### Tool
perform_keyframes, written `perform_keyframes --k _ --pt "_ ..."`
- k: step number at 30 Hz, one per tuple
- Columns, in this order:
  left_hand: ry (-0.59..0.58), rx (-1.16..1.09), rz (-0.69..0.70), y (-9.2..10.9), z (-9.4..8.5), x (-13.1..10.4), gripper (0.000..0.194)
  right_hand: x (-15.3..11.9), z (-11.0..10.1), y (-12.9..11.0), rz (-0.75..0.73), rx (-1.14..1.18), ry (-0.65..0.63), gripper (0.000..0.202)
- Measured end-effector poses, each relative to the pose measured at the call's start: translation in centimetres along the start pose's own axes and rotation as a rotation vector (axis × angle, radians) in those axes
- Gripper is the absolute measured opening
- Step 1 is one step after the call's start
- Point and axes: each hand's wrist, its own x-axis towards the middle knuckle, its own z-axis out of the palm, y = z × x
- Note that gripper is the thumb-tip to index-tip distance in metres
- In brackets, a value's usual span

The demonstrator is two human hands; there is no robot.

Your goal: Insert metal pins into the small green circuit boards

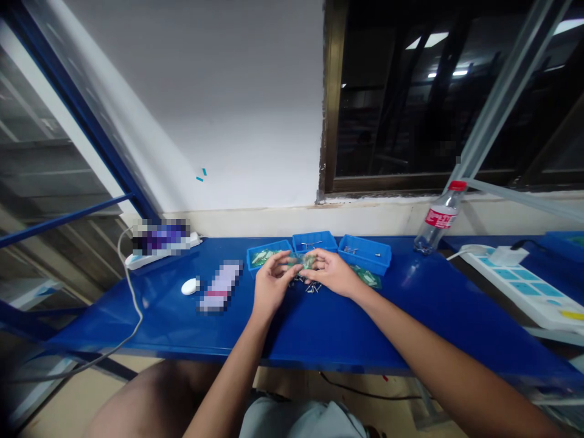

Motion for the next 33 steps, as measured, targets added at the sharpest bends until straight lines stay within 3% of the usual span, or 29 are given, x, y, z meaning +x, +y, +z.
perform_keyframes --k 7,13,17,19,21,24,27,30,33 --pt "-0.098 -0.074 -0.039 0.2 0.1 0.0 0.041 0.5 -0.2 0.8 -0.003 0.021 0.087 0.047" --pt "-0.062 -0.026 -0.017 -0.3 0.0 0.1 0.036 0.4 0.4 1.0 -0.018 0.037 0.083 0.039" --pt "0.034 0.263 0.211 0.3 -0.2 -0.2 0.027 0.6 1.0 1.1 -0.068 -0.006 0.197 0.036" --pt "-0.011 0.410 0.328 0.7 -0.1 -0.5 0.024 0.6 1.1 1.0 -0.085 -0.033 0.282 0.038" --pt "-0.104 0.452 0.375 0.9 0.1 -0.6 0.033 0.4 1.0 0.8 -0.065 -0.043 0.263 0.038" --pt "-0.139 0.416 0.344 0.8 0.3 -0.6 0.041 0.1 0.9 0.4 -0.049 -0.007 0.165 0.036" --pt "-0.050 0.350 0.252 0.5 0.2 -0.4 0.021 0.1 0.7 0.3 -0.065 0.005 0.143 0.040" --pt "-0.008 0.296 0.160 0.3 -0.1 -0.3 0.018 0.3 0.8 0.5 -0.071 -0.097 0.239 0.038" --pt "-0.070 0.210 0.097 0.1 -0.1 -0.3 0.022 0.5 0.9 0.7 -0.093 -0.164 0.289 0.041"
